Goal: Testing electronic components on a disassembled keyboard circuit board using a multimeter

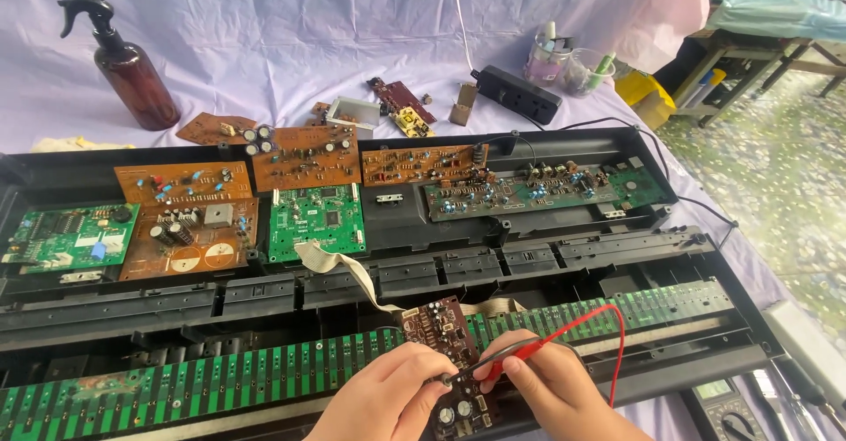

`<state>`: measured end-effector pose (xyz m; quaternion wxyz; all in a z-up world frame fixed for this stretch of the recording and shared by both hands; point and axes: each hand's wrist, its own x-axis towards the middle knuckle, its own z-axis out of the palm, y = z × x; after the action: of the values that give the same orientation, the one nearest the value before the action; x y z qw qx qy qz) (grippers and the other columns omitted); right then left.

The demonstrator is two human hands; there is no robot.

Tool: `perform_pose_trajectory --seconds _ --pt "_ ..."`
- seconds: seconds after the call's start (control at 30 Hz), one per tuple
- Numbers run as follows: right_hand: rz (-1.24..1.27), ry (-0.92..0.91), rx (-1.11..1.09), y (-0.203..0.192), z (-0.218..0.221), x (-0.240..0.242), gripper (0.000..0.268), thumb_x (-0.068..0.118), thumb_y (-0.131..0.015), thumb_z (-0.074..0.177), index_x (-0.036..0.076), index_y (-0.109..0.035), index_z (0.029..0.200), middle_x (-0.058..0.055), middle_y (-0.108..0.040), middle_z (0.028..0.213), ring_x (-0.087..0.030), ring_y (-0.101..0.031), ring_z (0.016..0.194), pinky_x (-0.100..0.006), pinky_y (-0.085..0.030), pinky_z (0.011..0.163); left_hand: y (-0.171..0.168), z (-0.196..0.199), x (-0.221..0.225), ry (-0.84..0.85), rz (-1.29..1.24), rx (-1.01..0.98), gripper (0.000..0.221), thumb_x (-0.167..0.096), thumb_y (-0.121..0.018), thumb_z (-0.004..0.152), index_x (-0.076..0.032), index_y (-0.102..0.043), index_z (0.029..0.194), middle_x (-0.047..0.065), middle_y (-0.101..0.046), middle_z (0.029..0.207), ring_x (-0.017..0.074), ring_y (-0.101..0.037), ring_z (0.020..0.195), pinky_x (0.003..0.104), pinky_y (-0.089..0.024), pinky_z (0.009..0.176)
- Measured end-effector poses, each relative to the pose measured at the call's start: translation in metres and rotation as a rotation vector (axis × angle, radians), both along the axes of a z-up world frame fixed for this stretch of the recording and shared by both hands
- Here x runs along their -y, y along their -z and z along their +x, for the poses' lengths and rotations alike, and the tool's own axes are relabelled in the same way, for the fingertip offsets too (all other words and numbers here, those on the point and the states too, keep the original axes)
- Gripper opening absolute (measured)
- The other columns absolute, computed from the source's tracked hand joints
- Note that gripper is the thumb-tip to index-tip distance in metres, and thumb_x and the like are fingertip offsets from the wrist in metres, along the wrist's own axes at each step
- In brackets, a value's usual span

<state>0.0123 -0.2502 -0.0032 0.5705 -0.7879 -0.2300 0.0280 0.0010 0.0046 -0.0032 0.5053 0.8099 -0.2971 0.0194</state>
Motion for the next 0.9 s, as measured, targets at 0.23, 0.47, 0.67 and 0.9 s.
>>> perform_pose_trajectory --seconds 0.23,0.47,0.67,0.9 --pt "0.015 0.019 0.044 -0.006 -0.007 -0.005 0.037 0.024 -0.052 0.102 0.0 -0.08 0.098 -0.01 -0.077 0.093 -0.02 -0.08 0.076 -0.031 -0.07 0.07 -0.002 0.0 -0.001 0.019 -0.007 0.042 0.016 -0.011 -0.058 0.101 -0.012 -0.063 0.116 0.003 -0.07 0.107 0.0216 -0.069 0.092 0.034 -0.058 0.08" --pt "0.025 -0.117 0.157 -0.011 -0.008 -0.004 0.041 0.032 -0.046 0.106 0.002 -0.073 0.104 -0.009 -0.08 0.092 -0.019 -0.082 0.077 -0.03 -0.07 0.071 0.005 -0.001 -0.002 -0.036 -0.004 0.162 0.018 -0.013 -0.063 0.1 -0.01 -0.063 0.117 0.006 -0.073 0.108 0.0239 -0.072 0.094 0.036 -0.06 0.082" --pt "-0.184 -0.007 0.207 0.0 -0.009 0.0 0.036 0.032 -0.053 0.101 0.014 -0.085 0.098 0.0 -0.085 0.095 -0.014 -0.083 0.086 -0.027 -0.068 0.076 0.005 -0.001 -0.003 0.011 -0.046 0.039 0.033 0.002 -0.057 0.093 -0.014 -0.062 0.121 0.004 -0.073 0.12 0.0205 -0.073 0.104 0.031 -0.057 0.088" --pt "-0.046 -0.108 0.388 0.002 -0.005 -0.006 0.03 0.025 -0.052 0.104 0.004 -0.073 0.109 -0.008 -0.082 0.104 -0.023 -0.083 0.093 -0.033 -0.068 0.082 0.001 -0.002 -0.003 0.089 -0.061 0.051 0.024 -0.002 -0.055 0.098 -0.01 -0.061 0.12 0.007 -0.069 0.114 0.0225 -0.069 0.095 0.032 -0.057 0.079"
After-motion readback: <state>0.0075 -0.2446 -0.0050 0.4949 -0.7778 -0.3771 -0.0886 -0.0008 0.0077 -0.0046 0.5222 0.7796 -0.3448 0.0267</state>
